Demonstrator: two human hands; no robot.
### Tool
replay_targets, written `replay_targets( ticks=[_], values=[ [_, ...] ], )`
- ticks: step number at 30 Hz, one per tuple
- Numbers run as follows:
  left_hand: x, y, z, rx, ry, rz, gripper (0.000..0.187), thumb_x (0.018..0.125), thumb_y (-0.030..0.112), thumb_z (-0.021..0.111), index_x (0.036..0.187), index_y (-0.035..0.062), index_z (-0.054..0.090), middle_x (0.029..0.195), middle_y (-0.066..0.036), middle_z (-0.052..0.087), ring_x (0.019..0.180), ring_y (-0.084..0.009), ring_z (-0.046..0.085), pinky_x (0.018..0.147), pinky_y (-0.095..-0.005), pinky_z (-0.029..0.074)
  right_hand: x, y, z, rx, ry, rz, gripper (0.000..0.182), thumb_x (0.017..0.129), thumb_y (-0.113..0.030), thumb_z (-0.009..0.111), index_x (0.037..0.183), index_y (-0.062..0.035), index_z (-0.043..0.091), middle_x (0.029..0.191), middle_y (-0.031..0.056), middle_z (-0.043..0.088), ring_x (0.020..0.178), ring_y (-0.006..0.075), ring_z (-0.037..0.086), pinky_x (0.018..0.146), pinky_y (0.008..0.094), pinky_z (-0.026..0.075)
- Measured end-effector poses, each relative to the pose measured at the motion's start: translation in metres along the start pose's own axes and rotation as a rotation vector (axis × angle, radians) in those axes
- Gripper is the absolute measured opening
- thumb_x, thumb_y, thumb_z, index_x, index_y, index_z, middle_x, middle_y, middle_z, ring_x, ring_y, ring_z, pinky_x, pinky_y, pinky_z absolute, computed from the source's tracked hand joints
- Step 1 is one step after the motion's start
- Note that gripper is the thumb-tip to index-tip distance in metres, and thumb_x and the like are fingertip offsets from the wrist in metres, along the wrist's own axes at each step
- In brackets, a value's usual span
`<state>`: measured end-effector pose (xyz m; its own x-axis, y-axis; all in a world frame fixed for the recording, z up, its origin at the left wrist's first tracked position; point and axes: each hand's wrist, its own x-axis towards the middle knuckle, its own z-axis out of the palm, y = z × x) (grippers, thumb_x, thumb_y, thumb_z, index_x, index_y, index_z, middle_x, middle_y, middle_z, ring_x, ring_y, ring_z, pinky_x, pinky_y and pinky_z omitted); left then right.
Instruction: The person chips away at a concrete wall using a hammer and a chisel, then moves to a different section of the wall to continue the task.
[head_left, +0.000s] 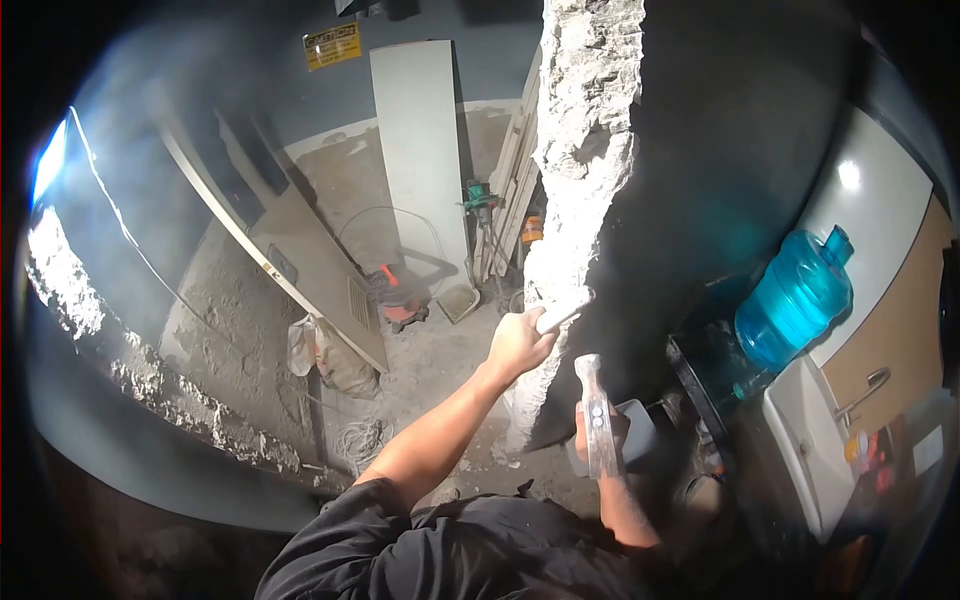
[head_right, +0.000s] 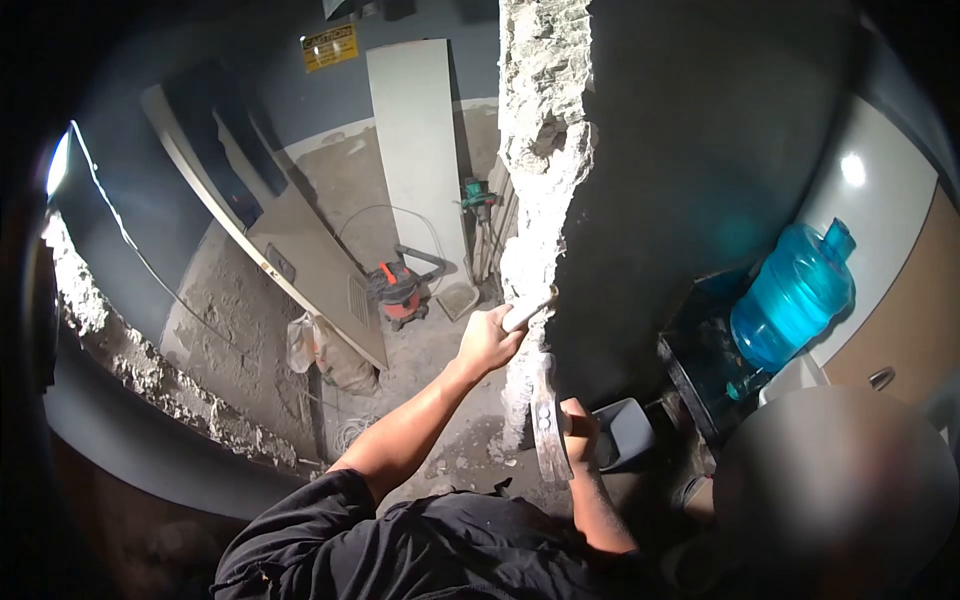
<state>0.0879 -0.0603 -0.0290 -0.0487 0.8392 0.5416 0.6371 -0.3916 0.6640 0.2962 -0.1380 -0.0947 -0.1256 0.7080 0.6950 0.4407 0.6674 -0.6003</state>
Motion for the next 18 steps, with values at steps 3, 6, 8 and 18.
replay_targets(
  ticks=[3, 6, 8, 18],
  values=[
    [0.005, -0.003, 0.006, -0.007, -0.043, -0.086, 0.018, 0.082, 0.018, 0.063, 0.085, 0.0015, 0.066, 0.075, -0.026, 0.064, 0.076, -0.0438, 0.066, 0.070, -0.0453, 0.053, -0.007, 0.010, 0.004, 0.078, 0.009, 0.080, 0.012, 0.090, -0.013, 0.065, 0.085, -0.0025, 0.065, 0.068, 0.0148, 0.062, 0.059, 0.0318, 0.063, 0.054, 0.0385, 0.048],
    [0.005, -0.004, 0.010, -0.065, -0.053, -0.123, 0.019, 0.082, 0.018, 0.062, 0.089, 0.0015, 0.068, 0.076, -0.026, 0.065, 0.077, -0.0443, 0.066, 0.071, -0.0450, 0.054, -0.006, 0.004, 0.003, 0.076, 0.027, 0.057, 0.013, 0.089, -0.012, 0.066, 0.082, -0.0021, 0.064, 0.066, 0.0144, 0.061, 0.057, 0.0315, 0.061, 0.053, 0.0383, 0.047],
    [0.006, -0.005, 0.011, -0.111, -0.064, -0.127, 0.020, 0.080, 0.016, 0.061, 0.092, 0.0017, 0.069, 0.077, -0.026, 0.065, 0.078, -0.0441, 0.066, 0.072, -0.0442, 0.054, -0.005, -0.005, -0.002, 0.077, 0.051, 0.024, 0.013, 0.089, -0.012, 0.066, 0.081, -0.0019, 0.064, 0.065, 0.0139, 0.060, 0.056, 0.0318, 0.060, 0.053, 0.0384, 0.047],
    [0.013, -0.025, 0.005, -0.150, -0.158, -0.125, 0.025, 0.078, 0.011, 0.060, 0.098, 0.0014, 0.069, 0.085, -0.027, 0.067, 0.084, -0.0428, 0.068, 0.077, -0.0423, 0.055, 0.020, 0.003, 0.029, 0.025, 0.079, -0.037, 0.015, 0.088, -0.012, 0.066, 0.079, -0.0038, 0.056, 0.064, 0.0118, 0.053, 0.055, 0.0278, 0.058, 0.050, 0.0368, 0.044]
  ],
)
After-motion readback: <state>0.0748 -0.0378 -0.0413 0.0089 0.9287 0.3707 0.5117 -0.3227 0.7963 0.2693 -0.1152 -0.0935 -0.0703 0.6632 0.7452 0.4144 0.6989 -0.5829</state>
